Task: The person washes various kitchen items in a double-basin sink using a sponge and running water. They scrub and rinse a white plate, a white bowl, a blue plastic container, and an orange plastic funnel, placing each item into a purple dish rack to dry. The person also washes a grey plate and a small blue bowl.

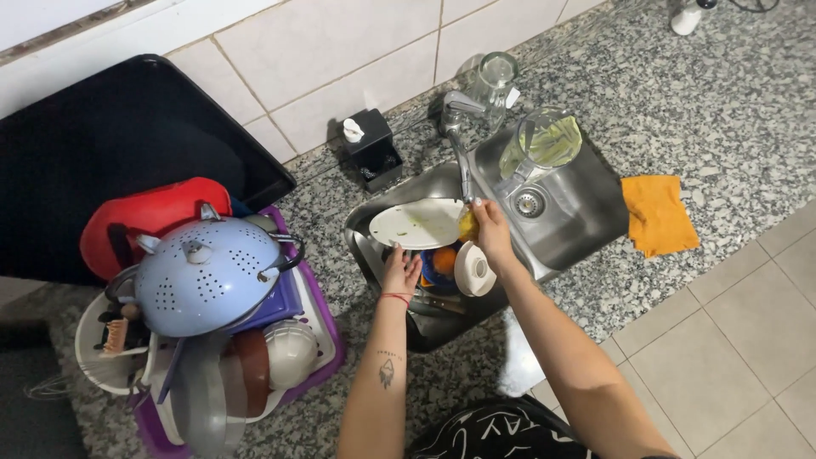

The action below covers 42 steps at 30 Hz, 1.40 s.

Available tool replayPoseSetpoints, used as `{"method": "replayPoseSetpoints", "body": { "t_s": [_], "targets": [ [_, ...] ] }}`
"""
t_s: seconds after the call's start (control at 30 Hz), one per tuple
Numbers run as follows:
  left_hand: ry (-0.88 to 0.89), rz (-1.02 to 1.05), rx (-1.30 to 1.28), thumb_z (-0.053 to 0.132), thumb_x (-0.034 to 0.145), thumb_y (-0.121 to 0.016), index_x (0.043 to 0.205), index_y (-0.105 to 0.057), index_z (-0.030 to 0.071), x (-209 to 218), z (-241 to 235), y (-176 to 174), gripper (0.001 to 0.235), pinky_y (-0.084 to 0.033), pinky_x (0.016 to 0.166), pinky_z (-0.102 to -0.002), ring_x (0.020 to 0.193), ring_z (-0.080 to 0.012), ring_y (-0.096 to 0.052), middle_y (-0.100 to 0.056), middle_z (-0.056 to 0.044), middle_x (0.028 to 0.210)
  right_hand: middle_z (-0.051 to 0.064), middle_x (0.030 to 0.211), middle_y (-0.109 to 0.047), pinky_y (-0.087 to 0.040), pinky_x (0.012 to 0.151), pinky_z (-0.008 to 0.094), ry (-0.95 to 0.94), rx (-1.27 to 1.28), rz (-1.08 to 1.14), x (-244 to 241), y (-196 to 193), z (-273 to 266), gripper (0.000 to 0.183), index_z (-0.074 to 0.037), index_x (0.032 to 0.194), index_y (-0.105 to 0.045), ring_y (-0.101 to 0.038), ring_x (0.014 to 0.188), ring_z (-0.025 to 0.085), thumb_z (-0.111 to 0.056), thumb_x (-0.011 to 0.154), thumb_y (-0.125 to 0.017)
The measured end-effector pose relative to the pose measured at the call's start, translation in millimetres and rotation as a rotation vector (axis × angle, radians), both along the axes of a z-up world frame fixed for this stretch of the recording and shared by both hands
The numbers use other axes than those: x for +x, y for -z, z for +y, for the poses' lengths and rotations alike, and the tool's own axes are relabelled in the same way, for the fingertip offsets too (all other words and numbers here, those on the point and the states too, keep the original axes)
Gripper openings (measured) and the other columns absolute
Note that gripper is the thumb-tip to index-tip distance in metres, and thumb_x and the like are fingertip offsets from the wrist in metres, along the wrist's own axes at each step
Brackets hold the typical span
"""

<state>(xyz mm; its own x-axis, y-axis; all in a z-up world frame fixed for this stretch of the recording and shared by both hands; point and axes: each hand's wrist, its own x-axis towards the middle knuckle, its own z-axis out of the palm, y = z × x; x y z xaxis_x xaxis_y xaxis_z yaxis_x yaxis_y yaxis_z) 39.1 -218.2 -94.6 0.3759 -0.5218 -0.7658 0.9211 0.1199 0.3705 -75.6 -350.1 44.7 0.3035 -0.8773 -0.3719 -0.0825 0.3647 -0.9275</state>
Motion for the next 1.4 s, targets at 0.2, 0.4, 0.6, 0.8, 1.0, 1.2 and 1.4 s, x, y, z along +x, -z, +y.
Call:
{"method": "replayPoseSetpoints", "body": {
  "t_s": [0.2, 0.4, 0.6, 0.8, 1.0, 1.2, 1.4],
  "targets": [
    [0.062, -0.184, 0.065, 0.006, 0.076, -0.066, 0.121, -0.041, 0.01, 10, -3, -76, 0.051, -0.049, 0.091, -0.05, 0.1, -0.0375, -0.058, -0.041, -0.014, 0.11, 0.009, 0.098, -0.049, -0.046, 0.062, 0.028, -0.04, -0.043, 0.067, -36, 46, -25, 0.025, -0.015, 0.108, -0.047, -0.051, 0.081, 0.019, -0.018, 0.083, -0.053],
    [0.272, -0.18, -0.004, -0.012, 0.063, -0.061, 0.122, -0.04, 0.004, -15, 21, -100, 0.064, -0.05, 0.087, -0.053, 0.096, -0.0421, -0.061, -0.05, -0.017, 0.108, 0.016, 0.106, -0.05, -0.048, 0.079, 0.033, -0.124, -0.223, 0.115, -24, -8, -3, 0.046, -0.004, 0.113, -0.057, -0.054, 0.093, 0.026, 0.002, 0.069, -0.068],
    [0.442, -0.337, -0.031, -0.013, 0.065, -0.062, 0.116, -0.049, 0.0, -41, 22, -171, 0.055, -0.054, 0.085, -0.049, 0.093, -0.0354, -0.064, -0.059, -0.018, 0.104, 0.013, 0.109, -0.047, -0.039, 0.099, 0.042, -0.135, -0.494, -0.091, 8, -11, 44, 0.024, -0.004, 0.104, -0.063, -0.05, 0.109, 0.031, 0.003, 0.082, -0.06],
    [0.349, -0.448, 0.034, -0.011, 0.065, -0.064, 0.115, -0.048, -0.001, -35, 36, -237, 0.053, -0.052, 0.086, -0.051, 0.093, -0.0332, -0.061, -0.053, -0.018, 0.107, 0.009, 0.095, -0.06, -0.044, 0.088, 0.041, -0.264, -0.578, 0.101, -7, 21, 25, 0.029, -0.012, 0.104, -0.065, -0.058, 0.094, 0.029, -0.01, 0.076, -0.073],
    [0.461, -0.456, 0.005, -0.01, 0.065, -0.063, 0.116, -0.05, -0.004, -49, 28, -241, 0.053, -0.053, 0.086, -0.05, 0.092, -0.0293, -0.059, -0.049, -0.015, 0.105, 0.012, 0.092, -0.058, -0.043, 0.087, 0.043, -0.182, -0.547, 0.302, 20, -34, 38, 0.024, -0.009, 0.097, -0.061, -0.059, 0.092, 0.034, -0.027, 0.083, -0.069],
    [0.486, -0.444, 0.028, -0.009, 0.066, -0.062, 0.118, -0.047, -0.001, -51, 34, -247, 0.054, -0.053, 0.085, -0.048, 0.091, -0.0263, -0.059, -0.047, -0.014, 0.109, 0.011, 0.077, -0.062, -0.048, 0.074, 0.045, -0.416, -0.626, 0.566, 11, 11, 24, 0.024, -0.013, 0.086, -0.057, -0.063, 0.079, 0.033, -0.036, 0.092, -0.052],
    [0.559, -0.422, 0.025, -0.006, 0.067, -0.062, 0.118, -0.046, -0.001, -49, 36, -178, 0.054, -0.054, 0.084, -0.044, 0.09, -0.0234, -0.059, -0.047, -0.014, 0.109, 0.018, 0.079, -0.06, -0.047, 0.074, 0.047, -0.269, -0.673, 0.383, 31, -24, 13, 0.011, -0.004, 0.088, -0.055, -0.061, 0.08, 0.039, -0.014, 0.09, -0.052]
  ]
}}
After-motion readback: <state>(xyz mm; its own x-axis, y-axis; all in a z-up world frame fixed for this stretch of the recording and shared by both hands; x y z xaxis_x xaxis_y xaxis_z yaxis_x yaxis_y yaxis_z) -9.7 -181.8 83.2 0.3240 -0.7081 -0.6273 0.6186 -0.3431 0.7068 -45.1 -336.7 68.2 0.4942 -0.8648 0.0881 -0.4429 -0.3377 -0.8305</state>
